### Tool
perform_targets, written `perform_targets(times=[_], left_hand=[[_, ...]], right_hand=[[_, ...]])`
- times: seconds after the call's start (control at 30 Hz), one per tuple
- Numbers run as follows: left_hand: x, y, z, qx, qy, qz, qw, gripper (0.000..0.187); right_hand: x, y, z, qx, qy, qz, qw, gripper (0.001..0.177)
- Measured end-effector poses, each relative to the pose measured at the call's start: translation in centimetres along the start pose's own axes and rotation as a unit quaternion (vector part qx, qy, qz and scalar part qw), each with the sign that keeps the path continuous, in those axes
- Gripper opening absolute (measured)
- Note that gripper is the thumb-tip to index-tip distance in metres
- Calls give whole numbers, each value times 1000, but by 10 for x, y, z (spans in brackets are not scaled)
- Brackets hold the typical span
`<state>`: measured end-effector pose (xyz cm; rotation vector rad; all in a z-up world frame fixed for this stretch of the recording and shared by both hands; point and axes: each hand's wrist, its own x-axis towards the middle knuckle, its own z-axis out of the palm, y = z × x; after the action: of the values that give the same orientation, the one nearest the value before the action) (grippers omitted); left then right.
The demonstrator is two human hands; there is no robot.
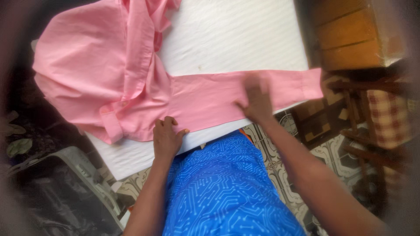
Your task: The person spreads a pink shirt on a table, smooths the fabric by hand, and folds the sleeves inward.
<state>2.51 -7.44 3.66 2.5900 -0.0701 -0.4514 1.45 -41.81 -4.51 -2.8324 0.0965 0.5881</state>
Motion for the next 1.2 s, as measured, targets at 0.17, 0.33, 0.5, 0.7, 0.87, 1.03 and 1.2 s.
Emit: perform_targets(times=[0.17, 0.33, 0.5, 0.7, 0.87, 1.03, 1.2], left_hand=[[7, -2, 2, 16, -32, -22, 999, 55], [17, 1, -4, 37, -34, 18, 999, 72], [40, 32, -21, 186, -181, -99, 961, 147], [65, 63, -32, 284, -220, -139, 923, 166], [73, 65, -37, 296, -233, -142, 915, 173], [75, 65, -36, 313, -250, -147, 904, 174], [72, 66, -34, 332, -228, -129, 906, 176]], right_hand=[[-10, 98, -29, -49, 51, 168, 983, 98], [10, 5, 4, 95, 109, 15, 989, 105], [12, -133, 5, 28, 46, -273, 961, 92], [38, -80, -18, 41, 22, -189, 981, 94], [41, 47, -47, -37, 24, 62, 997, 94], [31, 89, -44, -61, 89, 142, 984, 88], [16, -21, -8, 22, -8, -70, 997, 94]])
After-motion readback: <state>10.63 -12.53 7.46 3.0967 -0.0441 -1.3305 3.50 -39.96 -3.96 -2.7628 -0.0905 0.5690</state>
